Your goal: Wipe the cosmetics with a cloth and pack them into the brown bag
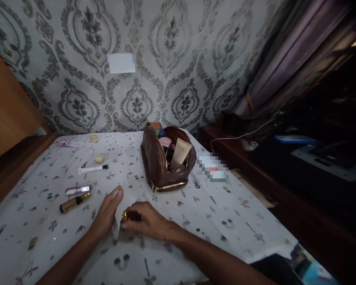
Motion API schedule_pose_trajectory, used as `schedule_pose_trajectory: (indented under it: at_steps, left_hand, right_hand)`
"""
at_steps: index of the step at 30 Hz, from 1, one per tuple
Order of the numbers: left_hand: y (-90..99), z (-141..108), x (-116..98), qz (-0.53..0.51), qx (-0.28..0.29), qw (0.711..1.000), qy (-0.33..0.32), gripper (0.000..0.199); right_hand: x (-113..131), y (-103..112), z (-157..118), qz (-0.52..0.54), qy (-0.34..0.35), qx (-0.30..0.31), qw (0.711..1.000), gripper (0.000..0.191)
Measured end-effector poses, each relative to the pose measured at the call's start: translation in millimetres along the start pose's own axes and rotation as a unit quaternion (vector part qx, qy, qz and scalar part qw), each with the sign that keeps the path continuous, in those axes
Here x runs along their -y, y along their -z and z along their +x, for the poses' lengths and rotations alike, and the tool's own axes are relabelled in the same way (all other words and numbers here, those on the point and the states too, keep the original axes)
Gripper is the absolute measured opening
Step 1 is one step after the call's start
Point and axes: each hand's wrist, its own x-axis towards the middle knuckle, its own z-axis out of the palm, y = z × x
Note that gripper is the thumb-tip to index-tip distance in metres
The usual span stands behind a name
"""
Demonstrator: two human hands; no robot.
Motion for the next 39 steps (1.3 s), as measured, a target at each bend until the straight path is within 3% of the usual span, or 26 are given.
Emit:
schedule_pose_trajectory:
  at_steps: [3, 5, 8, 11, 15, 19, 24, 28, 30, 34, 37, 39]
  left_hand:
    - [-2.7, 1.7, 0.6, 0.051, -0.034, 0.998, -0.006, 0.034]
    - [-6.3, 2.4, -1.4, 0.068, -0.016, 0.997, -0.02, 0.036]
    - [-10.4, 2.8, -4.7, 0.077, 0.046, 0.996, -0.026, 0.045]
    - [-10.3, 2.3, -6.4, 0.076, 0.048, 0.996, 0.012, 0.06]
    - [-5.5, 1.9, -5.0, 0.048, 0.06, 0.996, 0.04, 0.071]
    - [-0.4, 3.0, -1.7, 0.076, 0.005, 0.997, 0.029, 0.06]
    - [-1.5, -0.5, -4.2, 0.079, -0.048, 0.996, 0.012, 0.049]
    - [-13.8, -8.9, -15.0, 0.037, 0.02, 0.996, 0.073, 0.063]
    - [-23.3, -11.0, -25.7, 0.052, 0.055, 0.996, 0.04, 0.064]
    - [-49.3, -7.9, -55.6, 0.125, 0.154, 0.976, -0.087, 0.048]
    - [-76.4, -1.7, -73.3, 0.168, 0.244, 0.949, -0.105, 0.054]
    - [-94.8, 2.0, -78.4, 0.213, 0.271, 0.932, -0.111, 0.061]
  right_hand:
    - [1.5, 0.3, 0.4, 0.009, 0.017, -0.073, 0.997, 0.032]
    - [0.8, 0.6, 1.7, 0.045, 0.023, -0.117, 0.992, 0.033]
    - [-2.7, 0.7, 4.4, 0.186, -0.001, -0.137, 0.973, 0.036]
    - [-6.4, 1.2, 7.0, 0.263, -0.004, -0.156, 0.952, 0.042]
    - [-6.3, 3.4, 7.4, 0.276, 0.008, -0.162, 0.948, 0.041]
    - [0.8, 5.7, 3.2, 0.241, 0.006, -0.168, 0.956, 0.037]
    - [6.0, 5.3, -0.5, 0.167, 0.061, -0.196, 0.964, 0.032]
    - [11.7, 15.5, -5.4, 0.212, 0.043, -0.211, 0.953, 0.03]
    - [22.1, 29.8, -13.2, 0.214, 0.042, -0.242, 0.946, 0.028]
    - [54.3, 73.4, -34.4, 0.128, 0.09, -0.349, 0.924, 0.023]
    - [74.7, 107.3, -43.7, 0.045, 0.132, -0.448, 0.883, 0.019]
    - [81.9, 125.4, -45.1, -0.005, 0.151, -0.49, 0.858, 0.018]
